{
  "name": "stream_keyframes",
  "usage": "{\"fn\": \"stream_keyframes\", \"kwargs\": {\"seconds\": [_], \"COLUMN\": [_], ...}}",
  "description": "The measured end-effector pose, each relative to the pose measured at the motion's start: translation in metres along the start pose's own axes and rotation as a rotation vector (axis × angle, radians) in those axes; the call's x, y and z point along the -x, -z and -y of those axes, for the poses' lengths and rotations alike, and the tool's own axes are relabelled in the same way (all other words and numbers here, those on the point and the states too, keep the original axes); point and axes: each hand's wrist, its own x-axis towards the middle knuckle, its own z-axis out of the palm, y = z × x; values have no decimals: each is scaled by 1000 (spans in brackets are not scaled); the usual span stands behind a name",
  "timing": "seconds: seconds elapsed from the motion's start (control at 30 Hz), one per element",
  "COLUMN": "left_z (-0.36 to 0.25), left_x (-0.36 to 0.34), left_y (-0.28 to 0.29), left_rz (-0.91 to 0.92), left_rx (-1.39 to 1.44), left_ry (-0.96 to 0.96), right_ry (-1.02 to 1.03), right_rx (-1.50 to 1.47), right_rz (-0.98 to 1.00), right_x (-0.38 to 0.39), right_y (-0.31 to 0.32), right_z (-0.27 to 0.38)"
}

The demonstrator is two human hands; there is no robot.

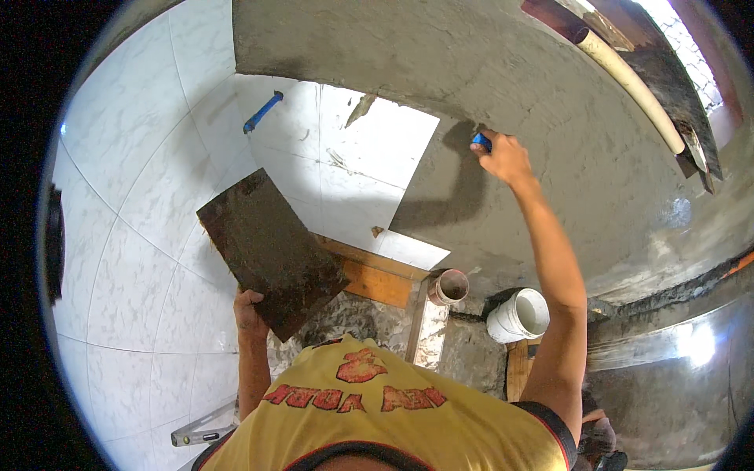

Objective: The person applies mortar from a hand board onto an unfinished wall section using a trowel. They smooth the material across the surface and then use a blue sponge to wipe the grout or residue from the edges of several white wall tiles.

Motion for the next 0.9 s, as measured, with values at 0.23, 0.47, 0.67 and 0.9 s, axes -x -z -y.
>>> {"fn": "stream_keyframes", "kwargs": {"seconds": [0.23,0.47,0.67,0.9], "left_z": [-1,1,-14,-14], "left_x": [2,2,13,4], "left_y": [-9,-6,-4,25], "left_rz": [-15,-23,-74,-90], "left_rx": [31,28,34,63], "left_ry": [25,25,9,-22], "right_ry": [133,184,156,182], "right_rx": [10,45,139,145], "right_rz": [-106,-73,-36,-100], "right_x": [3,-15,-32,-32], "right_y": [20,13,1,3], "right_z": [38,76,78,88]}}
